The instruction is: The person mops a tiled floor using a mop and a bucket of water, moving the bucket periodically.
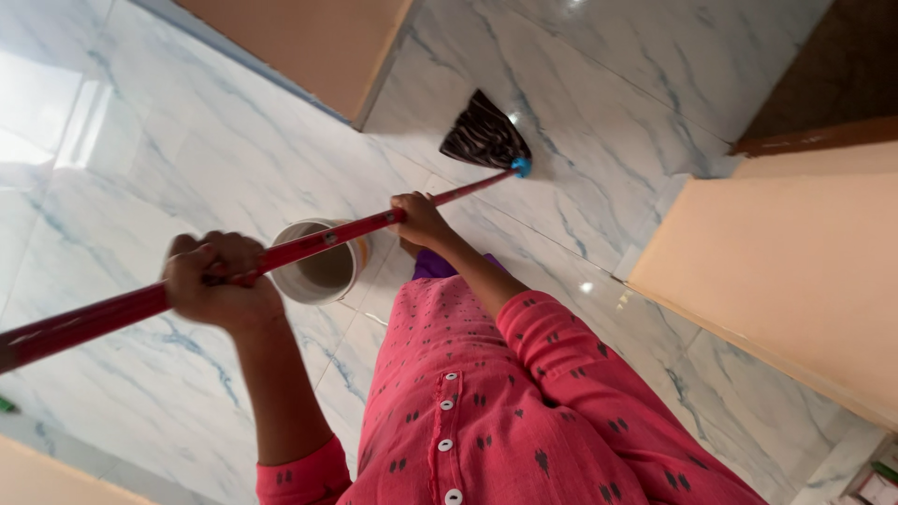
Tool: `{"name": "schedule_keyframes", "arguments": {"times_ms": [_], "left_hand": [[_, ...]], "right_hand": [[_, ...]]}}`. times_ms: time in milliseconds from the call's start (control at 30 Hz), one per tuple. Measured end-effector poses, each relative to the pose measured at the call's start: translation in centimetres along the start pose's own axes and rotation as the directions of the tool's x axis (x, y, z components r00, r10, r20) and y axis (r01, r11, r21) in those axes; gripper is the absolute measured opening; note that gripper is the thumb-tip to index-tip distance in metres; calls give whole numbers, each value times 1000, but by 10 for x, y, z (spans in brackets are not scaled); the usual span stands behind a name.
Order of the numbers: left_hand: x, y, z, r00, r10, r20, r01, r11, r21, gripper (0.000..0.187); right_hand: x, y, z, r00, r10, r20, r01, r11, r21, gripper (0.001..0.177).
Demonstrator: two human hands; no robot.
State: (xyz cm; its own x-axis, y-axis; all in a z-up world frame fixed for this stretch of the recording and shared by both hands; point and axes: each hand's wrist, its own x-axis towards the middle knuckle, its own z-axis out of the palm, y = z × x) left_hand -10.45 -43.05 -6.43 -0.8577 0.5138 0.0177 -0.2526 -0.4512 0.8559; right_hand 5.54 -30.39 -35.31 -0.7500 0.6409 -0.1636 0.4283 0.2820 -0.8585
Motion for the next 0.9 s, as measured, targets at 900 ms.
{"name": "schedule_keyframes", "arguments": {"times_ms": [900], "left_hand": [[-101,-34,46,711,-386,587,368,916,156,18]], "right_hand": [[-185,67,-8,851,377,-366,-340,926,163,41]]}}
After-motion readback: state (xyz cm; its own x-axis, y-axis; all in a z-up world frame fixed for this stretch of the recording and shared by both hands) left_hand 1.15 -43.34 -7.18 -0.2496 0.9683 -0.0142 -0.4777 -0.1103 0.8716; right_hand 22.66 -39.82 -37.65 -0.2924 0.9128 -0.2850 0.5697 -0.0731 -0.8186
